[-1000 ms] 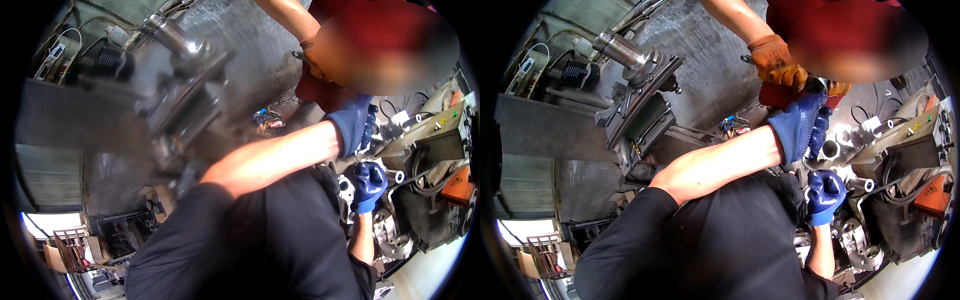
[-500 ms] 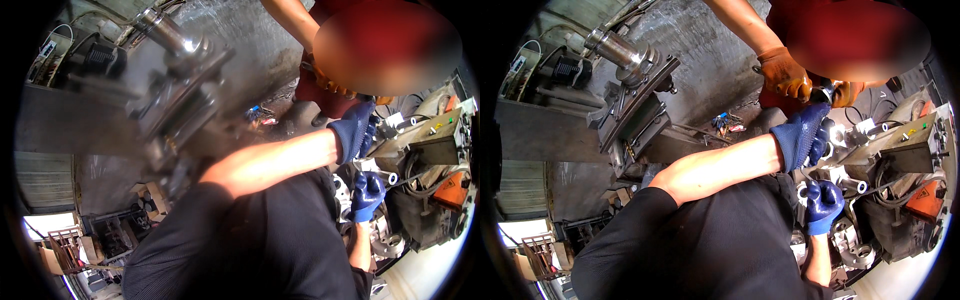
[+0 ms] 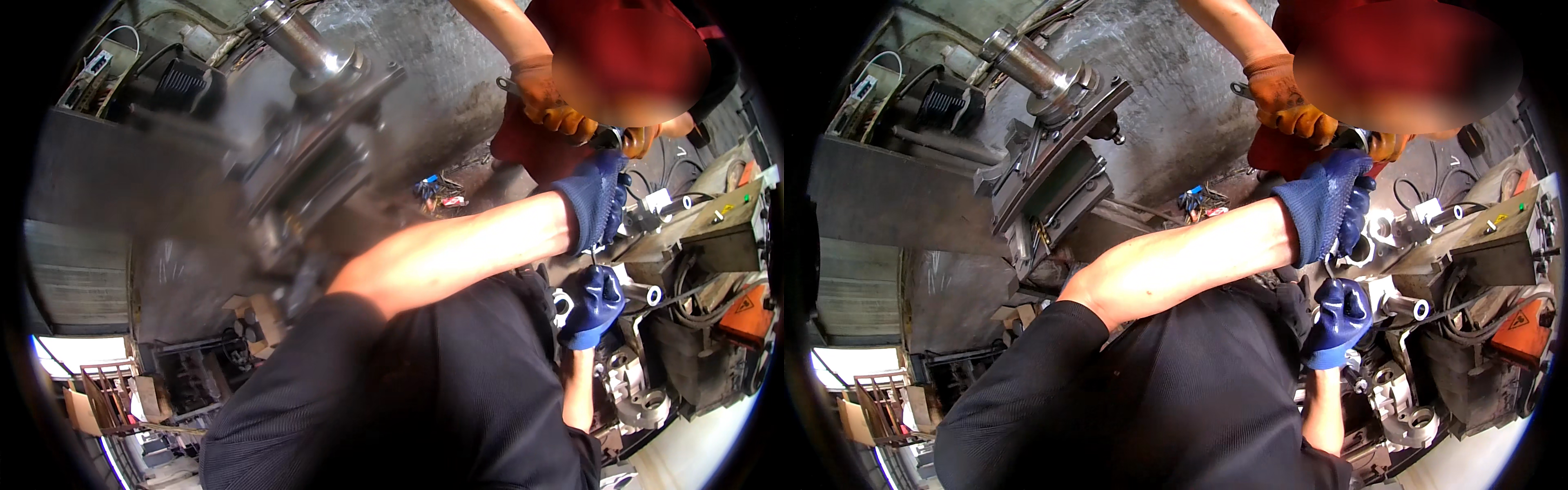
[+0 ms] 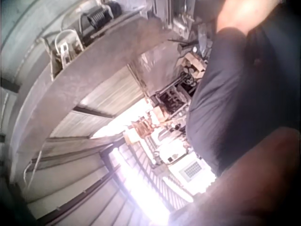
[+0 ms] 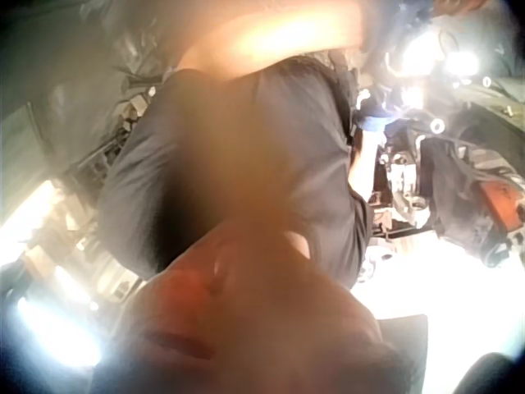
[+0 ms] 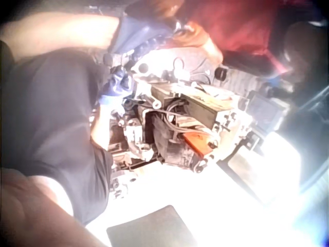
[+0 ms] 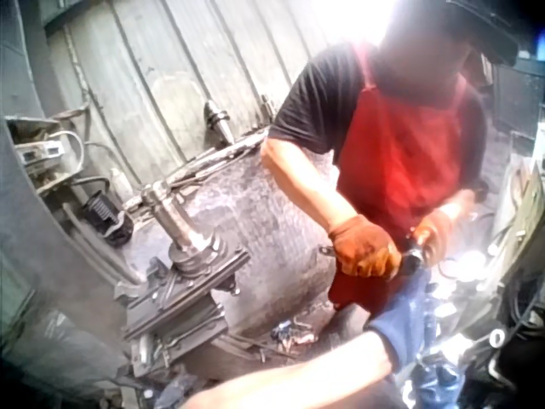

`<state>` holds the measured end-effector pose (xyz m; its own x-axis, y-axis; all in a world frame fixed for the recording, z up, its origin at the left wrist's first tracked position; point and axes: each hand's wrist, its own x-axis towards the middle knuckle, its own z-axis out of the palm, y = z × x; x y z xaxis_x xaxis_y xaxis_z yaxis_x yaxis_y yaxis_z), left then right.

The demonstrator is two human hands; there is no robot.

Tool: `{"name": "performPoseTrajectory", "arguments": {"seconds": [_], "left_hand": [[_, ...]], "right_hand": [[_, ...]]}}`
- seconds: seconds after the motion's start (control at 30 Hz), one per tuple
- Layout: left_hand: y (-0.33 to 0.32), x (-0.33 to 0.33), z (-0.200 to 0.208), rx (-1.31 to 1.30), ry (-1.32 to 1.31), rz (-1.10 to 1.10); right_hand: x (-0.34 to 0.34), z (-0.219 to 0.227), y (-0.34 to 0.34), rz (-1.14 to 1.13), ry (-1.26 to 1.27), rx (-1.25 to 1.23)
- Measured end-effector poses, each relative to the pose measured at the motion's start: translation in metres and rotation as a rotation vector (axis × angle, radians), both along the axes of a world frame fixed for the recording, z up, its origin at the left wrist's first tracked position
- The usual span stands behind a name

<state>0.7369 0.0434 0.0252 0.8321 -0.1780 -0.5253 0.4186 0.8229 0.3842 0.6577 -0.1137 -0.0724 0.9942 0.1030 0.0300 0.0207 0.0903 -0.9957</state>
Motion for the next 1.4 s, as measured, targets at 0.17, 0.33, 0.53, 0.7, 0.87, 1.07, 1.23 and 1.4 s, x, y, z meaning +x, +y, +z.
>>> {"name": "performPoseTrajectory", "arguments": {"seconds": [0.17,0.33,0.53,0.7,0.87,1.07,1.23,1.4], "left_hand": [[0.009,0.005,-0.010,-0.125,0.022,-0.063],[0.000,0.008,-0.010,-0.100,0.022,-0.042],[0.002,0.000,-0.004,-0.116,-0.012,-0.001],[0.034,0.005,-0.014,-0.034,-0.020,-0.210],[0.039,0.004,-0.023,0.057,-0.024,-0.239],[0.023,0.001,-0.028,0.149,-0.074,-0.293],[0.022,0.000,-0.057,-0.071,-0.080,-0.213],[0.020,-0.004,-0.069,0.214,-0.065,-0.195]], "right_hand": [[-0.006,-0.002,0.006,0.007,-0.095,-0.138],[-0.004,0.016,0.002,-0.001,0.007,-0.110],[-0.015,-0.001,0.018,-0.004,-0.080,-0.071],[0.002,0.045,0.012,0.168,0.098,-0.213],[0.025,0.071,-0.004,0.296,-0.356,-0.590],[0.044,0.058,-0.033,0.422,-0.569,-0.842],[0.064,0.042,-0.049,0.653,-0.381,-0.628],[0.071,0.039,-0.041,0.758,-0.387,-0.823]]}}
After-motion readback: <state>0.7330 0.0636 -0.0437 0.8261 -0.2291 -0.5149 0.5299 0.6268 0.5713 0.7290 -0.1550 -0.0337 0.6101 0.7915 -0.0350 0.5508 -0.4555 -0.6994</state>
